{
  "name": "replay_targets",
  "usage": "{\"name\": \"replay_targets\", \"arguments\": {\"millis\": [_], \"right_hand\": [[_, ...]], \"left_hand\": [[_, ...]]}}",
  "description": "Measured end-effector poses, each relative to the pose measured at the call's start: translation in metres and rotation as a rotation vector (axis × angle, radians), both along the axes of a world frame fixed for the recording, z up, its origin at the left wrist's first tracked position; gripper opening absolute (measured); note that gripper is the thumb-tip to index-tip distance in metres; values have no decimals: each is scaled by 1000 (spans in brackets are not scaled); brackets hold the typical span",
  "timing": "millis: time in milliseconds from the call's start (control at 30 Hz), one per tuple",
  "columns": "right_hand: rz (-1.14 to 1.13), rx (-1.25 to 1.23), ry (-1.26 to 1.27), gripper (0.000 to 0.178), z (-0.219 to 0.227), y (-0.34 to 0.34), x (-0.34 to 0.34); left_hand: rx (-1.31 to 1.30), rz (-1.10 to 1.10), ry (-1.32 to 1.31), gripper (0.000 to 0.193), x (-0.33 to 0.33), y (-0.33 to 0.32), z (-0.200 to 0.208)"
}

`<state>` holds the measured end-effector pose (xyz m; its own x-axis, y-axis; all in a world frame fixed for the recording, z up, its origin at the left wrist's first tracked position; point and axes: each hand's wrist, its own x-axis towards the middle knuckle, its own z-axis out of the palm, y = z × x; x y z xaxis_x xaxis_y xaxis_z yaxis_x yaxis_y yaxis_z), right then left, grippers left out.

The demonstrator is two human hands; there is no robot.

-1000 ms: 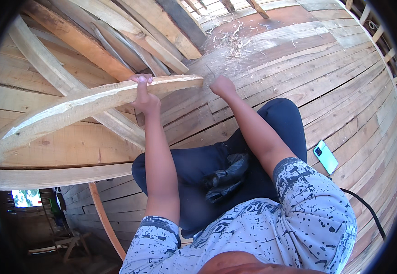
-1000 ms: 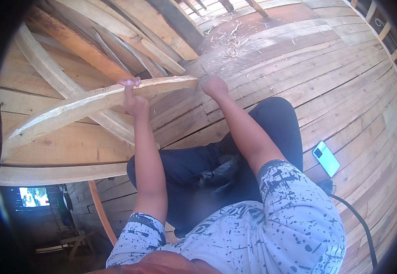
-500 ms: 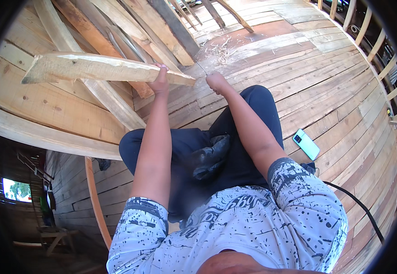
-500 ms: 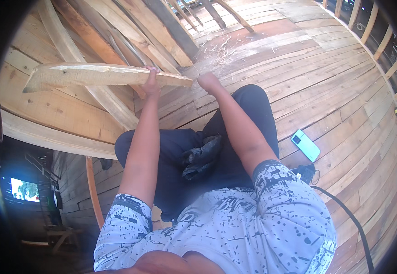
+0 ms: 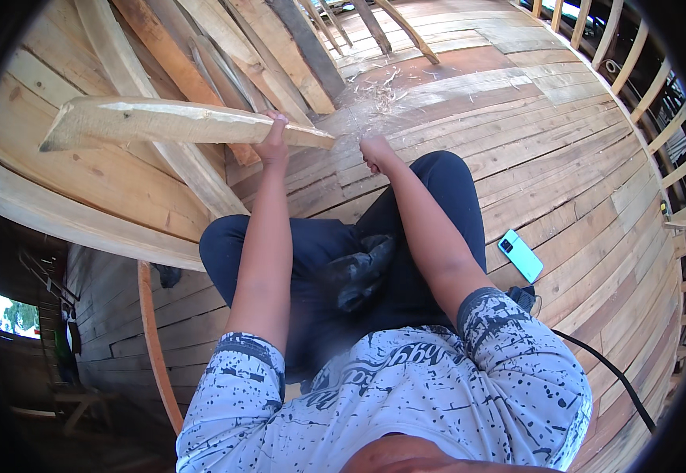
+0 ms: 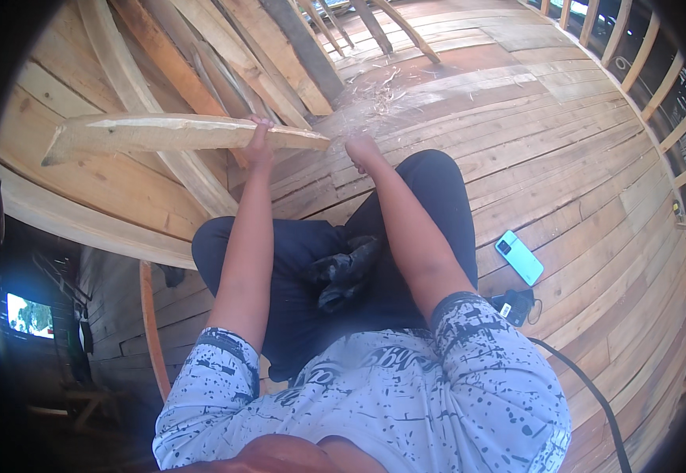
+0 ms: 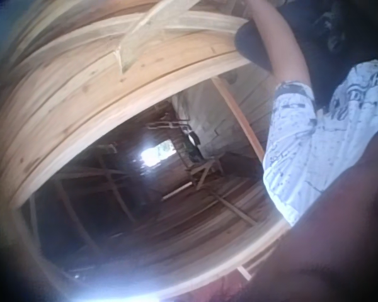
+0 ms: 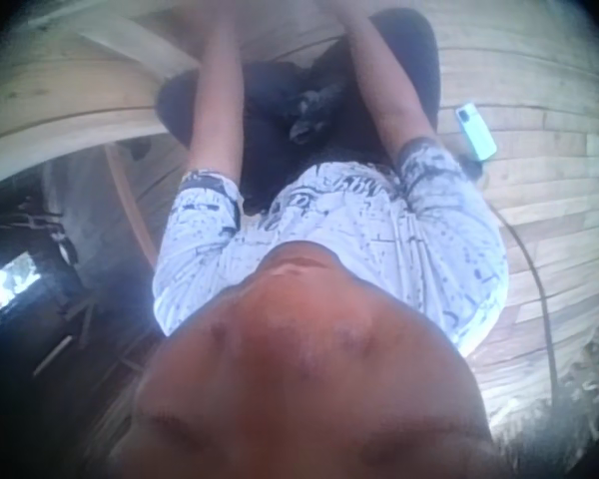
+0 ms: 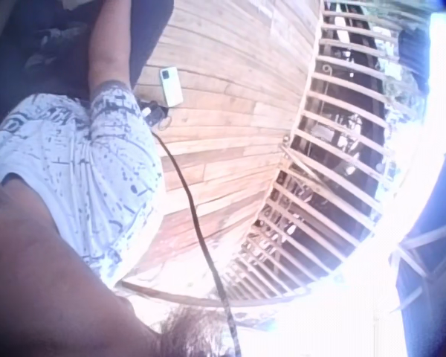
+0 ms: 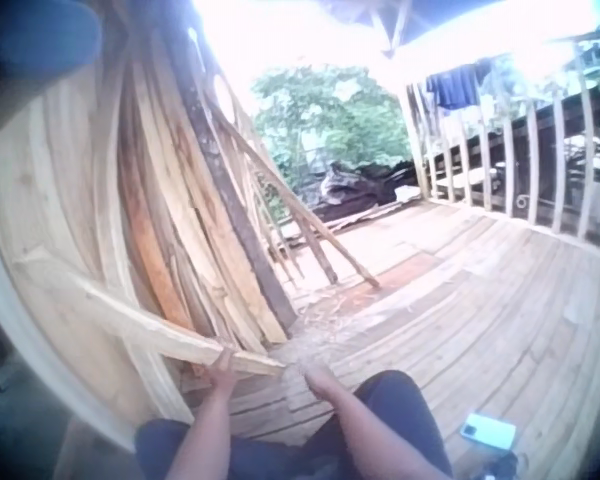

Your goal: The person is sitting cross-legged on a wooden floor, carving a long, curved piece of light-colored wood using a small knife. They hold the wood with their left hand and use the knife in their right hand to shave off thin strips of wood, creating shavings on the floor.

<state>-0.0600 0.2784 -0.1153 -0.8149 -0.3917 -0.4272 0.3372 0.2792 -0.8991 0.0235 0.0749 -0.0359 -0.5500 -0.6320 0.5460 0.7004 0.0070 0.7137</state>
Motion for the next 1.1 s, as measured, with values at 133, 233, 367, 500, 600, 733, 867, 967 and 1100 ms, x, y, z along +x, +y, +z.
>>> {"name": "replay_targets", "arguments": {"millis": [133, 233, 367, 500, 600, 733, 867, 967, 1100], "right_hand": [[107, 153, 89, 27, -32, -12, -11], [281, 258, 202, 35, -46, -38, 2], [217, 278, 522, 52, -87, -65, -21], [169, 344, 478, 52, -71, -95, -17], [91, 270, 638, 50, -19, -111, -6], [241, 359, 615, 47, -21, -102, -10], [180, 273, 723, 43, 2, -107, 2], [211, 386, 600, 42, -27, -107, -16], [187, 251, 680, 43, -8, -111, -5]], "left_hand": [[-3, -21, 21, 21, 23, -20, -6], [-29, -94, -45, 17, 51, -39, -14], [-120, -254, 51, 17, 41, -39, -9], [-130, -262, 58, 17, 40, -48, -14], [-155, -259, 47, 16, 40, -64, -12], [-135, -279, 65, 16, 30, -64, -12], [-136, -257, 93, 17, 29, -72, -11], [-129, -279, 99, 17, 21, -71, -13], [-180, -284, 75, 17, 29, -77, -6]]}}
